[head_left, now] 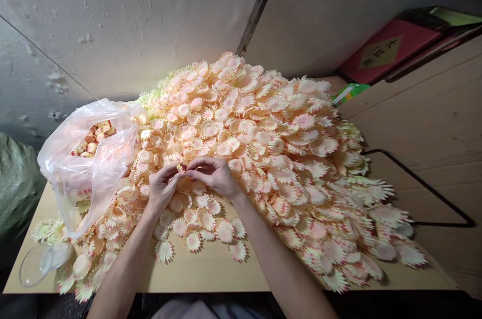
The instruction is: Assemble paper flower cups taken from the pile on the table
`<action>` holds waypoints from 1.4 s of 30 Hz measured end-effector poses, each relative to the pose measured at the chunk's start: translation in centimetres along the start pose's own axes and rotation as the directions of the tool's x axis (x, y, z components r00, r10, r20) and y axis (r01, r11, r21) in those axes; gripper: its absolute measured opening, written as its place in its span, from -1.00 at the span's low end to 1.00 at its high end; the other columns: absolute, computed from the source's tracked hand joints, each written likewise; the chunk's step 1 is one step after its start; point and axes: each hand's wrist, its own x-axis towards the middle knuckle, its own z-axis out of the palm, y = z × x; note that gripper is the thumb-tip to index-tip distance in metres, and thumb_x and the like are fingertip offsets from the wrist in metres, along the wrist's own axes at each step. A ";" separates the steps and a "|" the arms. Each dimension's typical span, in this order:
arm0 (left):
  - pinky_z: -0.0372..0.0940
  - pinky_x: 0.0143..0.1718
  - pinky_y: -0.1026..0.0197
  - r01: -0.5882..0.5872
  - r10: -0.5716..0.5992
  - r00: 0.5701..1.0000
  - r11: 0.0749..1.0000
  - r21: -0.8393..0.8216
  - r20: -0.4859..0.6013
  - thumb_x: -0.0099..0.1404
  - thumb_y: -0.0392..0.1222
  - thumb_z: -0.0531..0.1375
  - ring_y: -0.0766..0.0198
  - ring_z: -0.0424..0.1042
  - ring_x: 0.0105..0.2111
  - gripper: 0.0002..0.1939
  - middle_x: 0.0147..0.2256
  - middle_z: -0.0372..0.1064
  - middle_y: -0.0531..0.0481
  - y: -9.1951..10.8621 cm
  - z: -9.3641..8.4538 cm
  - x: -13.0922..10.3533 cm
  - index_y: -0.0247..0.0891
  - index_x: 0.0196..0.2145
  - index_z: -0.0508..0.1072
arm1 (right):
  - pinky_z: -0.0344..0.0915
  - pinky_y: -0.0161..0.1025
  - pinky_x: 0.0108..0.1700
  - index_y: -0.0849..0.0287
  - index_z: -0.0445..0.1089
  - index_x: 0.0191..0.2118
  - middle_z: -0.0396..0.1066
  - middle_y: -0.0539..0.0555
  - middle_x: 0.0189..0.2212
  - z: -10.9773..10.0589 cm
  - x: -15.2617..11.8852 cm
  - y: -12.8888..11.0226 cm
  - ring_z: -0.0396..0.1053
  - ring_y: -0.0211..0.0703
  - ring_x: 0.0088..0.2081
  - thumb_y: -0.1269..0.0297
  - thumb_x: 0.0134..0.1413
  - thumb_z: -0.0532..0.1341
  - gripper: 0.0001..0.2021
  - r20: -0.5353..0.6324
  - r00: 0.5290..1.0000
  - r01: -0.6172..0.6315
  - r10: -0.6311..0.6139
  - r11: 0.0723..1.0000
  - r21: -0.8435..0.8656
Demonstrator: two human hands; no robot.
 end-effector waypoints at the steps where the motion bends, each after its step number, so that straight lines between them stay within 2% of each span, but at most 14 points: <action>1: 0.48 -0.15 0.19 0.008 -0.008 1.000 1.000 -0.026 0.006 0.15 -0.10 0.36 0.19 0.57 -0.24 -0.71 -0.20 0.59 -0.12 -0.1 0.0 0.1 -0.26 -0.17 0.59 | 0.50 -0.25 -0.21 0.16 0.56 -0.38 0.57 0.04 -0.39 0.0 0.0 0.0 0.52 -0.20 -0.35 0.18 -0.22 0.50 -0.75 0.005 1.000 0.003 -0.003 1.000 0.004; 5: 0.48 -0.12 0.18 0.030 -0.030 1.000 0.996 -0.082 -0.002 0.12 -0.12 0.38 0.18 0.56 -0.16 -0.65 -0.10 0.55 -0.15 -0.1 0.0 0.3 -0.24 -0.12 0.55 | 0.51 -0.23 -0.23 0.15 0.57 -0.39 0.58 0.04 -0.41 -0.1 0.0 0.1 0.52 -0.19 -0.38 0.17 -0.23 0.50 -0.75 0.018 1.000 -0.006 0.006 1.000 0.027; 11: 0.49 -0.16 0.18 0.102 -0.102 0.995 0.991 -0.089 0.004 0.08 -0.07 0.40 0.18 0.56 -0.21 -0.66 -0.22 0.58 -0.11 0.2 -0.1 0.2 -0.26 -0.20 0.59 | 0.49 -0.26 -0.28 0.15 0.57 -0.40 0.56 0.02 -0.46 -0.2 0.0 -0.4 0.49 -0.23 -0.44 0.16 -0.24 0.51 -0.75 0.047 0.998 -0.041 0.037 0.997 0.071; 19: 0.48 -0.16 0.14 0.221 -0.213 0.975 0.958 -0.181 0.066 0.01 -0.06 0.44 0.17 0.58 -0.29 -0.64 -0.23 0.61 -0.13 0.1 -0.2 0.4 -0.27 -0.24 0.64 | 0.50 -0.22 -0.18 0.14 0.57 -0.39 0.58 0.04 -0.40 -0.5 0.0 0.0 0.52 -0.21 -0.34 0.19 -0.23 0.51 -0.77 0.069 0.997 -0.041 0.035 0.996 0.083; 32: 0.47 -0.17 0.16 0.243 -0.228 0.969 0.945 -0.218 0.091 -0.02 -0.09 0.46 0.19 0.57 -0.31 -0.66 -0.26 0.61 -0.11 0.2 -0.2 0.5 -0.26 -0.26 0.64 | 0.48 -0.25 -0.18 0.16 0.57 -0.37 0.58 0.04 -0.38 -0.4 -0.1 -0.4 0.52 -0.23 -0.33 0.21 -0.23 0.51 -0.76 0.084 0.995 -0.057 0.048 0.992 0.112; 40: 0.46 -0.20 0.19 0.254 -0.238 0.966 0.947 -0.197 0.101 0.01 -0.08 0.44 0.22 0.56 -0.34 -0.70 -0.30 0.60 -0.09 0.4 -0.2 0.5 -0.28 -0.30 0.63 | 0.44 -0.29 -0.26 0.17 0.55 -0.39 0.56 0.02 -0.41 -0.5 -0.1 0.0 0.49 -0.26 -0.39 0.26 -0.26 0.52 -0.76 0.058 0.997 -0.054 0.046 0.988 0.146; 42: 0.45 -0.20 0.23 0.248 -0.226 0.967 0.945 -0.212 0.121 0.03 -0.10 0.44 0.25 0.55 -0.32 -0.68 -0.29 0.58 -0.06 0.5 -0.2 0.4 -0.26 -0.24 0.61 | 0.43 -0.29 -0.31 0.18 0.53 -0.42 0.55 0.01 -0.44 -0.4 0.0 0.1 0.47 -0.27 -0.43 0.25 -0.25 0.52 -0.76 0.040 0.998 -0.044 0.038 0.989 0.140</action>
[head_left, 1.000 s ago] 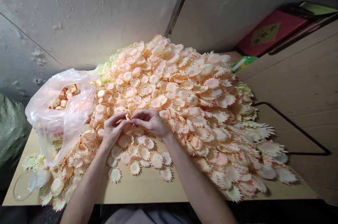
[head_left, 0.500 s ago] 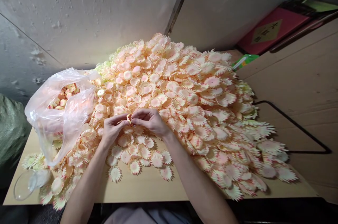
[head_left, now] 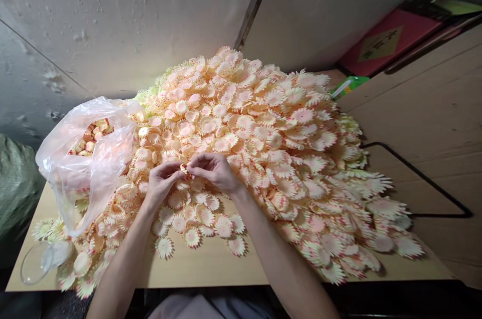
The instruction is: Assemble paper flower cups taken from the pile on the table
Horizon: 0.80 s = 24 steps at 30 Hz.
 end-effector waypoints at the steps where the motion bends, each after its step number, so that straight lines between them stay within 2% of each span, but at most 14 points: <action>1: 0.45 -0.20 0.24 -0.007 0.007 1.000 1.000 -0.009 0.008 0.05 -0.11 0.43 0.26 0.54 -0.30 -0.65 -0.28 0.57 -0.04 0.0 0.0 0.0 -0.23 -0.18 0.59 | 0.43 -0.29 -0.32 0.19 0.52 -0.42 0.54 0.01 -0.46 0.1 0.0 0.0 0.46 -0.27 -0.44 0.24 -0.24 0.51 -0.76 -0.011 1.000 0.005 -0.005 1.000 -0.009; 4: 0.45 -0.19 0.24 -0.050 0.050 0.999 0.998 -0.040 0.004 0.12 -0.11 0.39 0.29 0.53 -0.26 -0.65 -0.19 0.52 -0.02 0.0 0.0 0.0 -0.17 -0.11 0.54 | 0.42 -0.29 -0.31 0.18 0.50 -0.40 0.52 0.00 -0.47 0.1 0.3 0.1 0.45 -0.27 -0.43 0.21 -0.17 0.48 -0.77 -0.068 0.997 0.045 -0.047 0.998 -0.034; 7: 0.43 -0.13 0.22 -0.152 0.150 0.988 0.986 -0.060 -0.042 0.11 -0.15 0.39 0.28 0.51 -0.21 -0.80 -0.17 0.48 -0.04 -0.2 -0.1 0.1 -0.24 -0.32 0.53 | 0.36 -0.33 -0.38 0.17 0.48 -0.36 0.49 -0.01 -0.48 -0.1 0.5 0.2 0.41 -0.27 -0.45 0.16 -0.10 0.45 -0.76 -0.162 0.982 0.090 -0.094 0.995 -0.035; 9: 0.42 -0.12 0.24 -0.232 0.228 0.970 0.972 -0.041 -0.079 0.06 -0.21 0.42 0.27 0.49 -0.15 -0.82 -0.19 0.47 -0.04 -0.3 -0.2 0.1 -0.27 -0.43 0.50 | 0.31 -0.33 -0.44 0.17 0.47 -0.36 0.47 -0.01 -0.50 -0.3 0.5 0.2 0.38 -0.28 -0.48 0.13 -0.08 0.44 -0.75 -0.191 0.976 0.099 -0.103 0.995 -0.031; 12: 0.41 -0.19 0.27 -0.299 0.300 0.949 0.954 0.024 -0.097 0.02 -0.25 0.44 0.23 0.48 -0.10 -0.83 -0.19 0.47 -0.07 -0.4 -0.3 0.0 -0.28 -0.48 0.52 | 0.32 -0.31 -0.42 0.19 0.48 -0.39 0.48 0.02 -0.51 -0.5 0.4 0.0 0.38 -0.27 -0.49 0.12 -0.06 0.43 -0.75 -0.113 0.989 0.090 -0.093 0.996 -0.029; 16: 0.44 -0.19 0.22 -0.307 0.311 0.947 0.950 0.053 -0.081 -0.01 -0.26 0.45 0.19 0.49 -0.10 -0.84 -0.18 0.49 -0.10 -0.2 -0.1 -0.2 -0.27 -0.47 0.56 | 0.35 -0.31 -0.41 0.21 0.51 -0.39 0.49 0.03 -0.51 -0.1 0.1 -0.2 0.40 -0.27 -0.48 0.16 -0.12 0.47 -0.75 0.012 0.999 0.030 -0.030 1.000 0.002; 20: 0.46 -0.19 0.18 -0.273 0.275 0.959 0.961 0.039 -0.063 -0.01 -0.25 0.45 0.17 0.51 -0.11 -0.85 -0.15 0.51 -0.13 0.0 0.0 -0.3 -0.27 -0.46 0.57 | 0.37 -0.33 -0.45 0.21 0.51 -0.42 0.48 -0.01 -0.54 0.3 0.1 -0.3 0.38 -0.30 -0.53 0.21 -0.27 0.54 -0.71 0.004 1.000 -0.013 0.013 0.998 0.056; 24: 0.46 -0.15 0.16 -0.271 0.272 0.962 0.962 0.025 -0.028 0.01 -0.27 0.44 0.15 0.52 -0.10 -0.87 -0.15 0.54 -0.14 0.1 0.0 -0.4 -0.25 -0.44 0.59 | 0.39 -0.34 -0.46 0.21 0.51 -0.43 0.48 -0.01 -0.54 0.2 0.2 -0.2 0.40 -0.29 -0.53 0.22 -0.30 0.55 -0.70 -0.006 1.000 -0.008 0.009 0.996 0.094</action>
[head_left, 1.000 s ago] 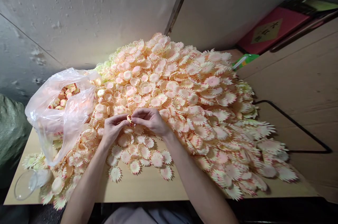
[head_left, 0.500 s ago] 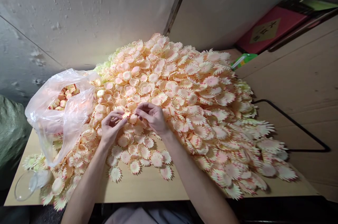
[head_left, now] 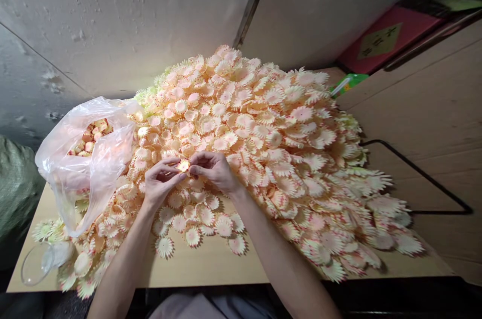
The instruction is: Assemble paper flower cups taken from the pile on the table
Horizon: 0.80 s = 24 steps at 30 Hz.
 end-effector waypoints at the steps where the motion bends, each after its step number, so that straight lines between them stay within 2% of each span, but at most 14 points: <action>1: 0.45 -0.14 0.16 -0.002 0.002 1.000 1.000 -0.006 0.010 0.02 -0.28 0.44 0.16 0.52 -0.10 -0.88 -0.16 0.54 -0.13 0.0 0.0 0.0 -0.25 -0.44 0.59 | 0.39 -0.34 -0.46 0.21 0.51 -0.43 0.49 -0.01 -0.54 -0.1 0.0 0.1 0.41 -0.29 -0.52 0.22 -0.31 0.55 -0.70 0.001 1.000 0.002 -0.002 1.000 0.006; 8: 0.42 -0.10 0.15 0.003 -0.002 1.000 1.000 -0.013 0.023 0.00 -0.30 0.45 0.16 0.51 -0.07 -0.86 -0.18 0.57 -0.12 0.3 0.0 0.2 -0.21 -0.44 0.61 | 0.42 -0.31 -0.42 0.20 0.52 -0.40 0.50 0.01 -0.50 -0.5 0.0 0.5 0.43 -0.27 -0.50 0.21 -0.26 0.54 -0.72 0.016 1.000 0.022 -0.022 1.000 0.003; 13: 0.33 0.07 0.05 0.024 -0.024 0.999 1.000 -0.013 0.042 0.00 -0.29 0.45 0.16 0.50 -0.06 -0.87 -0.14 0.57 -0.13 0.2 0.0 0.4 -0.21 -0.45 0.61 | 0.43 -0.34 -0.38 0.19 0.51 -0.42 0.51 -0.01 -0.47 -0.4 0.0 0.3 0.45 -0.29 -0.46 0.26 -0.34 0.56 -0.70 0.000 1.000 0.007 -0.007 1.000 0.005; 17: 0.31 0.11 -0.01 0.059 -0.059 0.998 0.998 -0.015 0.025 -0.01 -0.25 0.46 0.11 0.50 -0.02 -0.87 -0.11 0.57 -0.16 0.1 0.0 0.4 -0.21 -0.46 0.60 | 0.43 -0.35 -0.31 0.18 0.51 -0.41 0.50 -0.03 -0.46 -0.4 -0.1 0.1 0.45 -0.30 -0.43 0.30 -0.37 0.57 -0.68 0.019 1.000 0.003 -0.003 1.000 -0.009; 20: 0.30 0.12 -0.03 0.079 -0.079 0.997 0.997 0.007 0.010 -0.03 -0.23 0.47 0.08 0.51 -0.03 -0.86 -0.11 0.57 -0.17 0.0 0.0 0.3 -0.21 -0.47 0.61 | 0.44 -0.31 -0.29 0.18 0.52 -0.40 0.51 0.00 -0.44 -0.4 -0.1 -0.1 0.46 -0.27 -0.40 0.27 -0.33 0.56 -0.69 0.054 0.998 -0.006 0.007 1.000 -0.021; 24: 0.29 0.13 -0.04 0.055 -0.055 0.998 0.997 0.046 0.003 -0.04 -0.22 0.47 0.07 0.52 -0.05 -0.86 -0.11 0.58 -0.18 -0.2 0.0 0.3 -0.21 -0.47 0.62 | 0.42 -0.31 -0.37 0.20 0.50 -0.44 0.51 0.03 -0.46 -0.2 -0.1 -0.3 0.43 -0.26 -0.45 0.17 -0.29 0.54 -0.70 0.042 0.999 0.002 0.000 0.998 -0.055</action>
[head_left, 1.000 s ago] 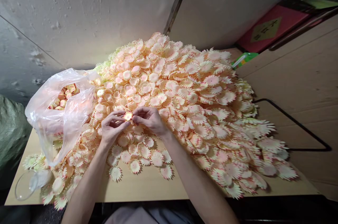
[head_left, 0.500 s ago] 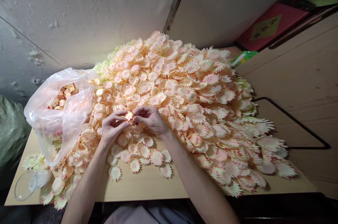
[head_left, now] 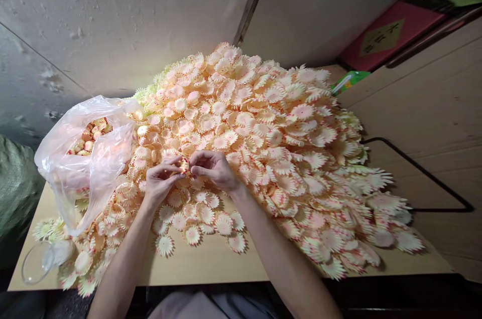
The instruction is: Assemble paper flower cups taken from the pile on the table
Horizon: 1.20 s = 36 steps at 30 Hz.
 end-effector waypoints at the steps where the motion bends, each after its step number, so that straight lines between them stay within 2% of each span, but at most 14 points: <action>1: 0.29 0.13 -0.04 -0.013 0.013 1.000 1.000 0.006 0.003 -0.04 -0.22 0.47 0.07 0.52 -0.04 -0.86 -0.11 0.57 -0.18 0.0 0.0 0.0 -0.21 -0.47 0.62 | 0.42 -0.31 -0.38 0.20 0.49 -0.44 0.50 0.03 -0.47 0.1 0.0 0.0 0.43 -0.26 -0.45 0.16 -0.29 0.53 -0.69 -0.006 1.000 0.007 -0.007 1.000 -0.011; 7: 0.35 0.05 -0.01 -0.026 0.024 0.999 0.998 0.059 0.037 0.00 -0.21 0.45 0.04 0.53 -0.05 -0.88 -0.07 0.55 -0.22 0.0 -0.1 -0.2 -0.22 -0.45 0.64 | 0.41 -0.32 -0.35 0.21 0.49 -0.42 0.48 0.00 -0.48 0.1 -0.1 0.0 0.43 -0.28 -0.45 0.19 -0.24 0.52 -0.71 0.007 1.000 0.008 -0.008 0.998 -0.055; 12: 0.33 0.09 -0.03 -0.030 0.024 0.997 0.996 0.087 0.072 -0.05 -0.21 0.48 0.00 0.52 -0.02 -0.83 -0.06 0.54 -0.24 0.4 -0.1 -0.2 -0.23 -0.44 0.63 | 0.37 -0.32 -0.33 0.20 0.52 -0.43 0.49 0.01 -0.47 -0.2 -0.1 0.1 0.42 -0.29 -0.42 0.20 -0.21 0.51 -0.75 0.015 0.999 0.029 -0.028 0.997 -0.072; 17: 0.34 0.09 0.00 -0.017 0.012 0.999 0.996 0.090 0.052 0.02 -0.20 0.45 0.01 0.52 -0.01 -0.89 -0.06 0.54 -0.23 0.8 -0.1 -0.2 -0.24 -0.48 0.61 | 0.36 -0.32 -0.37 0.20 0.56 -0.42 0.49 0.02 -0.46 -0.4 -0.1 0.4 0.41 -0.27 -0.43 0.20 -0.18 0.50 -0.78 0.043 0.999 0.033 -0.028 0.993 -0.112; 20: 0.40 0.00 0.05 0.015 -0.018 0.998 0.999 0.047 0.061 0.00 -0.20 0.46 -0.01 0.51 0.01 -0.86 -0.06 0.54 -0.23 0.8 -0.1 -0.3 -0.24 -0.46 0.62 | 0.36 -0.36 -0.43 0.19 0.57 -0.45 0.49 0.01 -0.47 -0.4 -0.1 0.4 0.40 -0.30 -0.46 0.23 -0.26 0.53 -0.78 0.029 0.999 0.027 -0.025 0.996 -0.089; 23: 0.44 -0.07 0.07 0.059 -0.059 0.995 0.998 0.006 0.079 -0.02 -0.19 0.46 -0.02 0.50 0.01 -0.83 -0.05 0.54 -0.24 0.6 -0.1 -0.2 -0.23 -0.42 0.63 | 0.37 -0.36 -0.51 0.19 0.57 -0.49 0.49 0.01 -0.54 -0.4 -0.1 0.3 0.40 -0.29 -0.54 0.23 -0.36 0.55 -0.75 0.010 0.999 -0.045 0.046 0.998 -0.051; 27: 0.41 0.00 0.02 0.062 -0.063 0.991 0.998 0.012 0.115 -0.02 -0.20 0.46 -0.02 0.50 0.02 -0.85 -0.07 0.55 -0.23 0.5 -0.3 -0.1 -0.21 -0.43 0.64 | 0.38 -0.36 -0.57 0.21 0.58 -0.50 0.50 0.02 -0.59 -0.6 -0.2 0.2 0.40 -0.28 -0.61 0.21 -0.39 0.56 -0.73 0.005 0.994 -0.105 0.105 0.994 -0.037; 36: 0.41 -0.01 0.01 0.056 -0.054 0.982 0.998 -0.005 0.179 -0.01 -0.21 0.46 -0.02 0.50 0.00 -0.86 -0.05 0.54 -0.23 0.7 -0.5 -0.1 -0.21 -0.43 0.64 | 0.40 -0.35 -0.52 0.18 0.61 -0.49 0.56 0.06 -0.52 -0.7 -0.1 0.2 0.44 -0.25 -0.53 0.24 -0.40 0.55 -0.75 0.015 0.997 -0.069 0.071 0.992 -0.108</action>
